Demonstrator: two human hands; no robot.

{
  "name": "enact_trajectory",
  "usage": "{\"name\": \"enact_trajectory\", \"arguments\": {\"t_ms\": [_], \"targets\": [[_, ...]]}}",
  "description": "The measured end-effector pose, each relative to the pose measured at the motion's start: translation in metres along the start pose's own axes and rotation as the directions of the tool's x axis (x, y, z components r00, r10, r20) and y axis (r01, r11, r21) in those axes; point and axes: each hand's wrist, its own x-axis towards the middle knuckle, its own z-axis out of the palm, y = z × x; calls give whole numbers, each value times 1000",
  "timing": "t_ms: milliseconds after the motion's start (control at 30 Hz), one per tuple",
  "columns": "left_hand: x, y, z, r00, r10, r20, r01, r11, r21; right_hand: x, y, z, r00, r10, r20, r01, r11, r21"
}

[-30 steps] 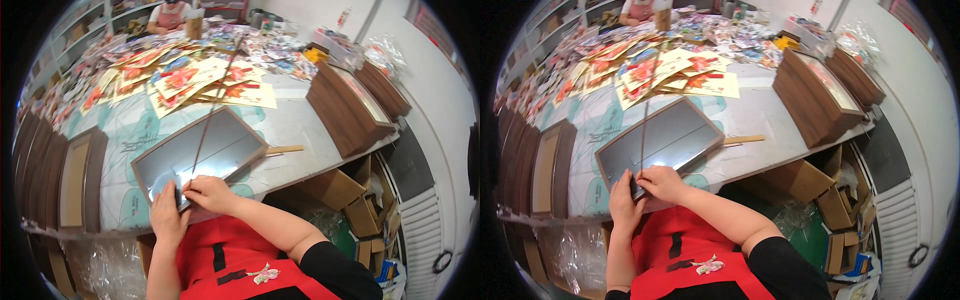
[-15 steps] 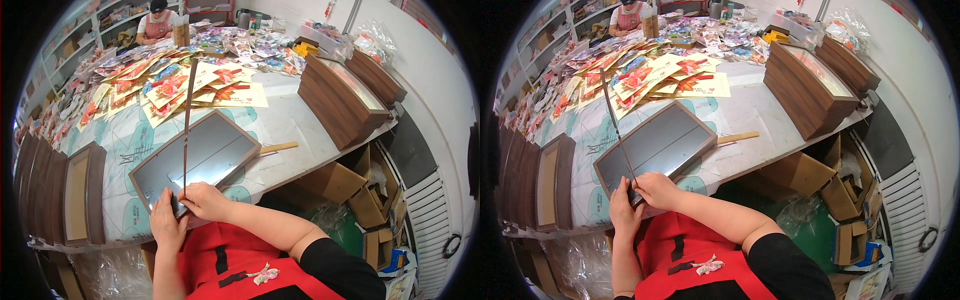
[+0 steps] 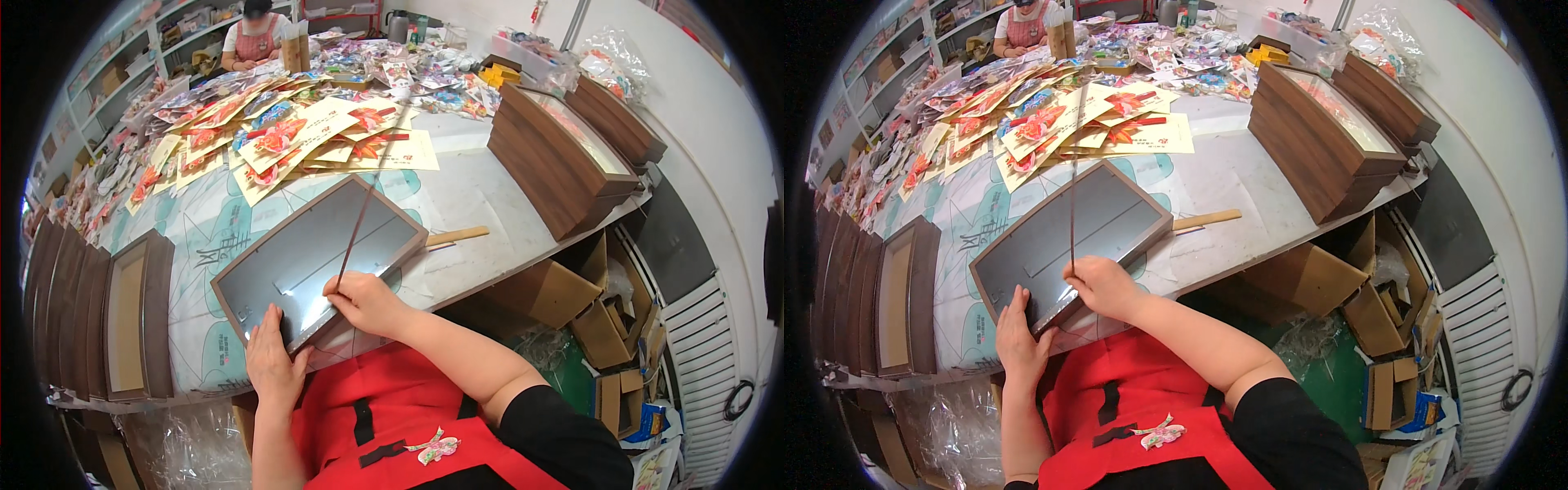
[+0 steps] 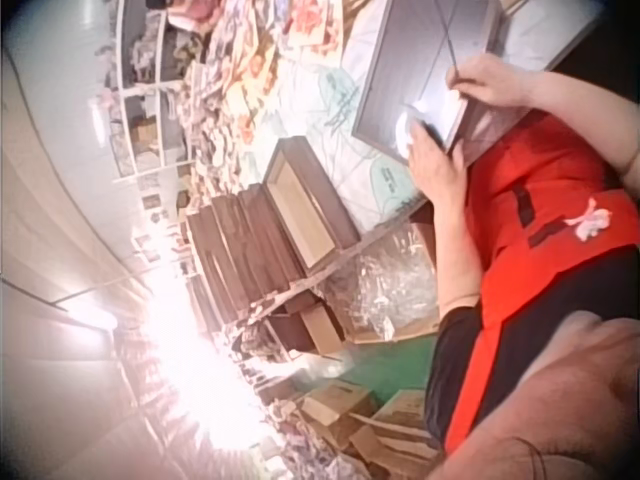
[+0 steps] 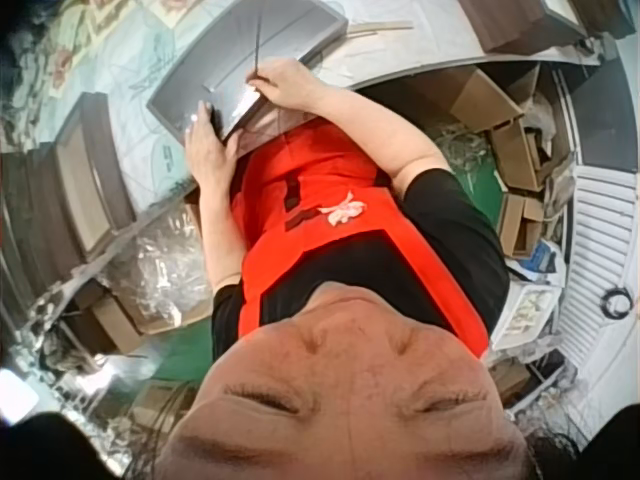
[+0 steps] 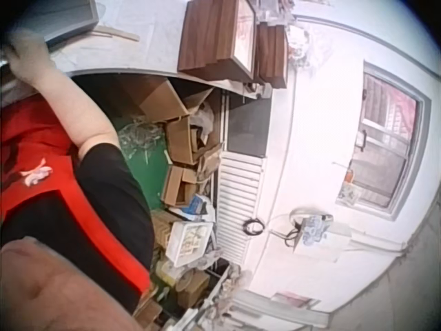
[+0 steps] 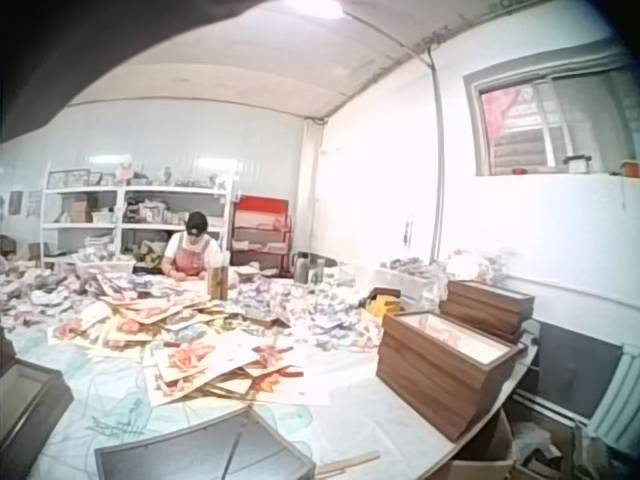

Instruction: The person assembles wooden picture frames by inserting a backing board and a decorative paper featuring a red fish design into the frame. They use a small wooden stick to press the backing into place and smooth the contents. The person repeats this process for multiple frames, occasionally peeling off protective plastic film from the frame's surface.

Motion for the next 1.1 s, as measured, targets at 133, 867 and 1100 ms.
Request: {"name": "enact_trajectory", "arguments": {"t_ms": [133,867,1100], "targets": [[-1,-1,-3,1000,-5,-2,5,1000,3,-1,14,-13,998,-3,-70,-4,995,-100],[1,-16,-15,987,98,127,-72,979,-191,-48,127,-179,829,405,-386,-544,420,-727],[10,-4,-12,981,124,152,-125,992,-8,-16,31,-74,996,-81,28,86,926,-367]]}}
